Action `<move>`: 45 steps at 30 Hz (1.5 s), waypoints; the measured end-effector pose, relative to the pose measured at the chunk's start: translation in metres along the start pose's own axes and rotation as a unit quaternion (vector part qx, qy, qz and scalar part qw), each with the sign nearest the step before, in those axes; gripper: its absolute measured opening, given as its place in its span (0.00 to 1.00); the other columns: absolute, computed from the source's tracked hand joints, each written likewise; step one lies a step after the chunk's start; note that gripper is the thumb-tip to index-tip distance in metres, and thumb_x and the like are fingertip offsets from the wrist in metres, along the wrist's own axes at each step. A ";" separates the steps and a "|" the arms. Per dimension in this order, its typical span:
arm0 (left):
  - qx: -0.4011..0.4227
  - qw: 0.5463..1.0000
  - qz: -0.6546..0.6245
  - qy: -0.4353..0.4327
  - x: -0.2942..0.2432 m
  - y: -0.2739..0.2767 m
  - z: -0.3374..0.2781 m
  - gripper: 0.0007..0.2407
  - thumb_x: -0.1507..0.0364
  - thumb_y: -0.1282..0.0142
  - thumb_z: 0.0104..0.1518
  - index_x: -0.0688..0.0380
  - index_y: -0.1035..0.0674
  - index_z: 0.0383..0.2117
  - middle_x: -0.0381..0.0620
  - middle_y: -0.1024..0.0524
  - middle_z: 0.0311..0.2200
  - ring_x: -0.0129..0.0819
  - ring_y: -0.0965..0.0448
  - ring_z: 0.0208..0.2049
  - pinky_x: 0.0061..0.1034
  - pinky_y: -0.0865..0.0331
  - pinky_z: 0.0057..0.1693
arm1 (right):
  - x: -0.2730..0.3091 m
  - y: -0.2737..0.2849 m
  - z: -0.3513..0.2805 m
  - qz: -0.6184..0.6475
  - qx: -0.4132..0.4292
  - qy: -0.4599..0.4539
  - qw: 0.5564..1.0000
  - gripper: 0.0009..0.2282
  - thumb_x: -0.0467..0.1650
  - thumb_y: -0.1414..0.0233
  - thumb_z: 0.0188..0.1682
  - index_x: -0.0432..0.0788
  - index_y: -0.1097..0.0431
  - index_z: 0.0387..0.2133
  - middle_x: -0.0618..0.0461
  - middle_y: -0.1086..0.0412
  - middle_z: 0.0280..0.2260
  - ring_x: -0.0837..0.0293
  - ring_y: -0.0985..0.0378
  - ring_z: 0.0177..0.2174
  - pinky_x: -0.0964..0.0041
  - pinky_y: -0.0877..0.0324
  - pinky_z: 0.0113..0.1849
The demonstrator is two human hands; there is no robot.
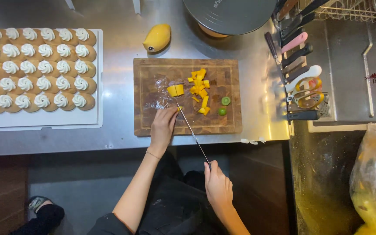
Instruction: The recorder slices a mango on a cutting board using a knife.
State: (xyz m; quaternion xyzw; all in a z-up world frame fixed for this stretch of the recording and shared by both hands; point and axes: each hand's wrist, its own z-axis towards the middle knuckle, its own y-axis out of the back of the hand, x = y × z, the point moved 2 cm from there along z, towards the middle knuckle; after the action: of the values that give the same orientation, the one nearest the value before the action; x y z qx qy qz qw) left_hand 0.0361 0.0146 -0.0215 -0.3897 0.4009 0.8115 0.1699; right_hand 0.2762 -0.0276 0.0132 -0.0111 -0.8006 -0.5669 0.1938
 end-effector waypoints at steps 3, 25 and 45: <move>-0.002 1.000 0.005 -0.007 0.003 -0.002 -0.002 0.08 0.79 0.39 0.57 0.65 0.18 0.41 0.50 0.19 0.44 0.45 0.21 0.45 0.32 0.26 0.51 | 0.001 -0.001 -0.002 -0.010 -0.005 0.003 1.000 0.13 0.41 0.56 0.56 0.43 0.38 0.32 0.42 0.25 0.28 0.34 0.24 0.24 0.39 0.31 0.26; 0.016 0.999 0.030 0.015 0.004 -0.005 0.000 0.07 0.79 0.39 0.57 0.65 0.17 0.40 0.50 0.19 0.43 0.45 0.21 0.45 0.33 0.26 0.52 | -0.013 -0.017 0.008 -0.068 -0.022 0.036 0.997 0.14 0.41 0.56 0.57 0.42 0.38 0.33 0.41 0.27 0.24 0.37 0.23 0.22 0.44 0.28 0.23; 0.117 0.992 -0.045 0.013 -0.004 -0.054 0.016 0.15 0.69 0.38 0.62 0.58 0.22 0.54 0.48 0.26 0.61 0.46 0.27 0.60 0.36 0.29 0.63 | -0.024 0.000 -0.005 0.290 -0.173 -0.179 0.924 0.13 0.37 0.54 0.57 0.38 0.29 0.35 0.48 0.34 0.15 0.56 0.31 0.16 0.60 0.35 0.23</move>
State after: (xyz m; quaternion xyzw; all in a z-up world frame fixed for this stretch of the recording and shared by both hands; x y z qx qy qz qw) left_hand 0.0624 0.0608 -0.0408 -0.3955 0.4771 0.7454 0.2455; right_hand 0.2998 -0.0272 0.0069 -0.3773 -0.6730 -0.6043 0.1987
